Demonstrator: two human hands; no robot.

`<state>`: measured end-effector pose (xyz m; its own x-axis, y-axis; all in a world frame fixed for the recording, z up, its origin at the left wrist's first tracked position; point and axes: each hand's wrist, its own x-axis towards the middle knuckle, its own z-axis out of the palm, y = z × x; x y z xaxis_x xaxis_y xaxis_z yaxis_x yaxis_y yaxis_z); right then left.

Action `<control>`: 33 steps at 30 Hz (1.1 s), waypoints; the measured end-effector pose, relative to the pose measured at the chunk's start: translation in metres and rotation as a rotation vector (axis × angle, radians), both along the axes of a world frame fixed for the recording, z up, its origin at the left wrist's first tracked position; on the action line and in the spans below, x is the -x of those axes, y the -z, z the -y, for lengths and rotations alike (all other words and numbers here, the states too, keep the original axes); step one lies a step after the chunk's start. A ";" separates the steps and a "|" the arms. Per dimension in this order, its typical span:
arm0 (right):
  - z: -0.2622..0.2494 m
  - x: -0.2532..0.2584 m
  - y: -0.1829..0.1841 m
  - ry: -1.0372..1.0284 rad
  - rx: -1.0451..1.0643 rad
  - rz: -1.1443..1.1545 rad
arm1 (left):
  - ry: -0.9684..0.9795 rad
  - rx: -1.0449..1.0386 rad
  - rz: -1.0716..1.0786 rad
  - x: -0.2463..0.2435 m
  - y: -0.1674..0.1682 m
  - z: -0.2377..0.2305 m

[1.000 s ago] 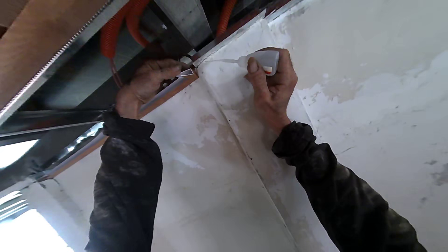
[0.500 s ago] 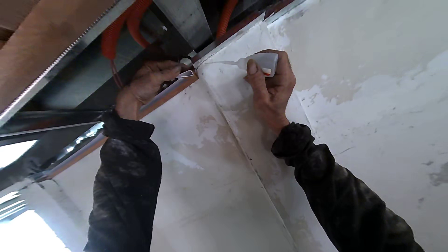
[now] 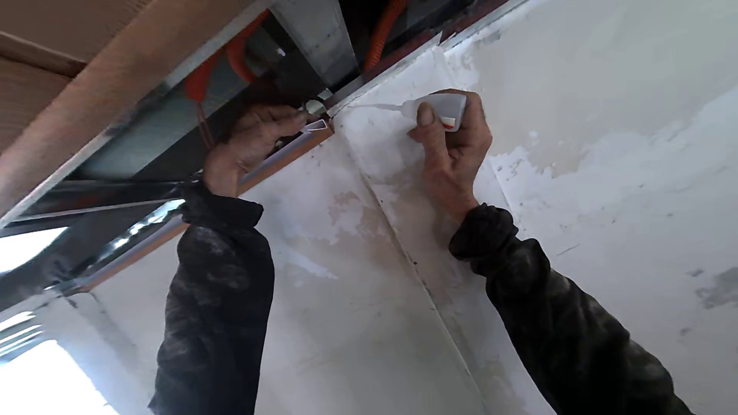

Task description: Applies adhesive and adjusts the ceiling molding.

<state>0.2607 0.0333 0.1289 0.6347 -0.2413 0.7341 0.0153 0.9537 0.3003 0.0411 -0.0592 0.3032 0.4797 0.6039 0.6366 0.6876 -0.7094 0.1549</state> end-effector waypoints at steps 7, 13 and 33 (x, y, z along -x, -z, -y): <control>0.004 -0.002 0.001 -0.009 0.043 0.042 | -0.088 -0.093 -0.074 -0.003 0.003 0.008; 0.029 -0.023 -0.006 -0.183 0.276 0.203 | -0.088 -0.347 -0.029 0.007 0.011 0.011; 0.115 -0.045 -0.086 0.368 0.641 0.634 | -0.404 -1.007 0.053 0.109 0.203 -0.043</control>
